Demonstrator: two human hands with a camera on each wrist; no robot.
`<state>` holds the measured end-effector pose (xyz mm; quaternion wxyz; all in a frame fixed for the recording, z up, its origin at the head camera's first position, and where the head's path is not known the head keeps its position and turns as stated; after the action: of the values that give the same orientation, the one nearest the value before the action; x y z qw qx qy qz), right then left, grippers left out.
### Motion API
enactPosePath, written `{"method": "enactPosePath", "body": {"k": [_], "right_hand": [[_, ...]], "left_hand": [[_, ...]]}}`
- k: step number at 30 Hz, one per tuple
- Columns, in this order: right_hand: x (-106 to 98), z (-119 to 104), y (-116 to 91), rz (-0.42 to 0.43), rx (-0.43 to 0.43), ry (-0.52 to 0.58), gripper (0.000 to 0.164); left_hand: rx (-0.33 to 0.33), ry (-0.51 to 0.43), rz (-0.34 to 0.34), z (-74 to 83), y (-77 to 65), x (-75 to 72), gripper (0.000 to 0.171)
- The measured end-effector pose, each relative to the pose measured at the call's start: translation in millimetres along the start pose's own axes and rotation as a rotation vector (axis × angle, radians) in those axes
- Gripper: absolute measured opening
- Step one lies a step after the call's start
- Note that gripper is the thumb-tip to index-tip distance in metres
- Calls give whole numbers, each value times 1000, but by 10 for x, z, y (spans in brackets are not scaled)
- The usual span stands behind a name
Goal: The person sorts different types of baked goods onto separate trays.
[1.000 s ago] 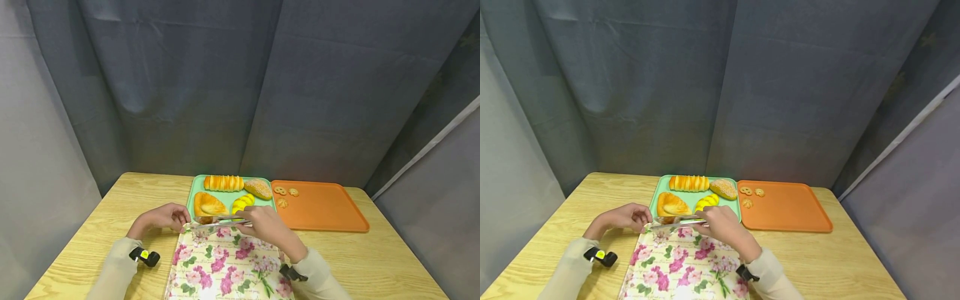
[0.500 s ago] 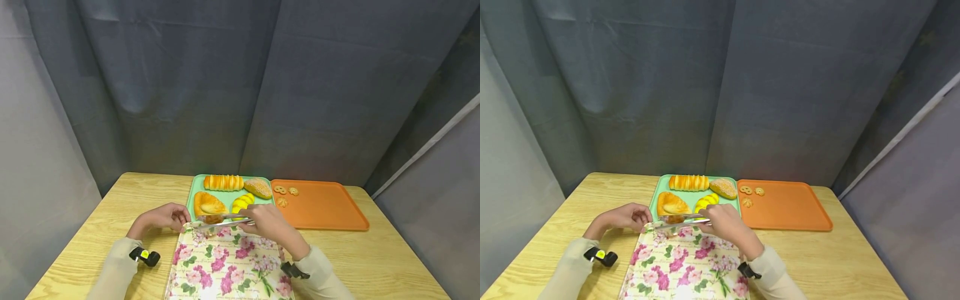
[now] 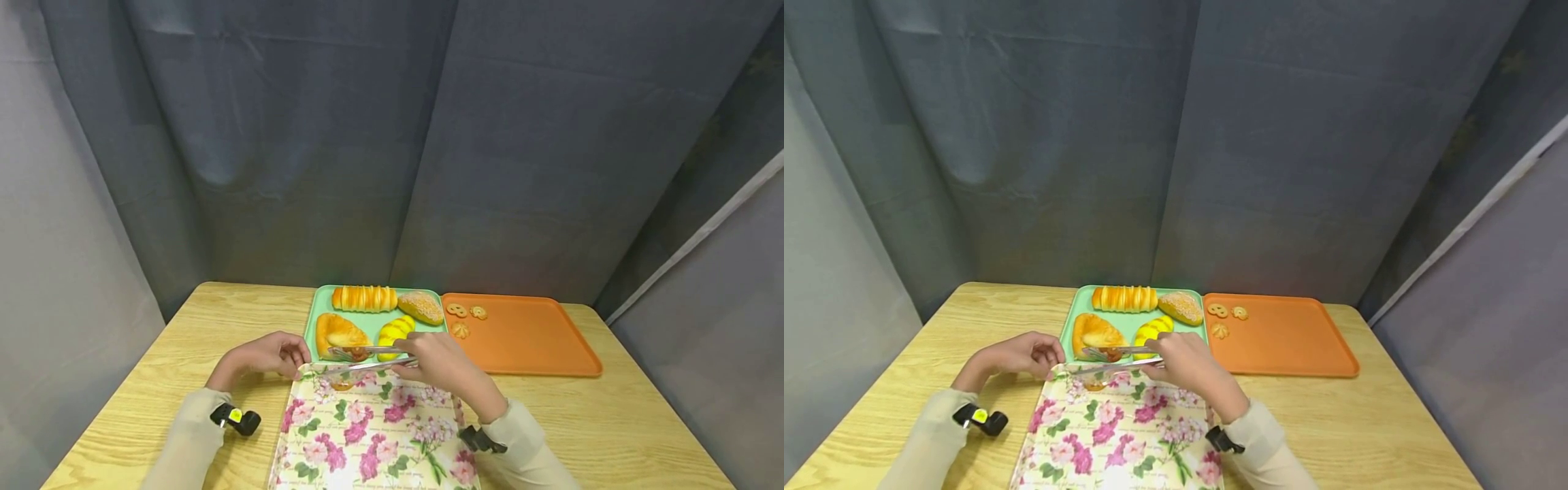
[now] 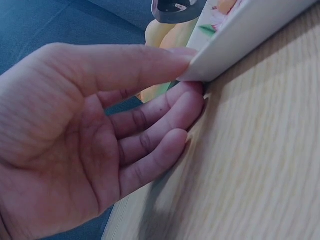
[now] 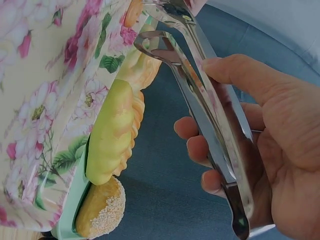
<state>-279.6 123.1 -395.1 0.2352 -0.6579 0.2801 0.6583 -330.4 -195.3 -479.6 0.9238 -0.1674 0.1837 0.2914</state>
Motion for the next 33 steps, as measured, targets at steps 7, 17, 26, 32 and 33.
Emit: {"method": "enactPosePath", "body": {"k": [7,17,26,32,33], "right_hand": [[-11,4,-5,-1,-8,41,32],[-28,-15,-13,-4,-12,45,33],[31,-7,1,-59,-33,130,28],[46,2,13,-47,-29,140,24],[46,1,15,-42,-28,138,23]], "left_hand": [[-5,-8,3,9,-3,-1,29],[0,-14,-1,-7,5,-3,30],[9,-23,-6,13,1,6,29],[1,-17,-2,9,-5,5,30],[1,-17,-2,7,-6,6,30]]}}
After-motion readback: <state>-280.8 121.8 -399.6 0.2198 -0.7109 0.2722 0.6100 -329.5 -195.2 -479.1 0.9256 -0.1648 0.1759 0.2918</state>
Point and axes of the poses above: each hand's wrist, its own y-axis towards the middle knuckle, its own x-axis out of the palm, z = x × y, the point moved 4 cm from there along y, towards the middle knuckle, and after that the axes turned 12 degrees about -z, right-handed, at the moved point
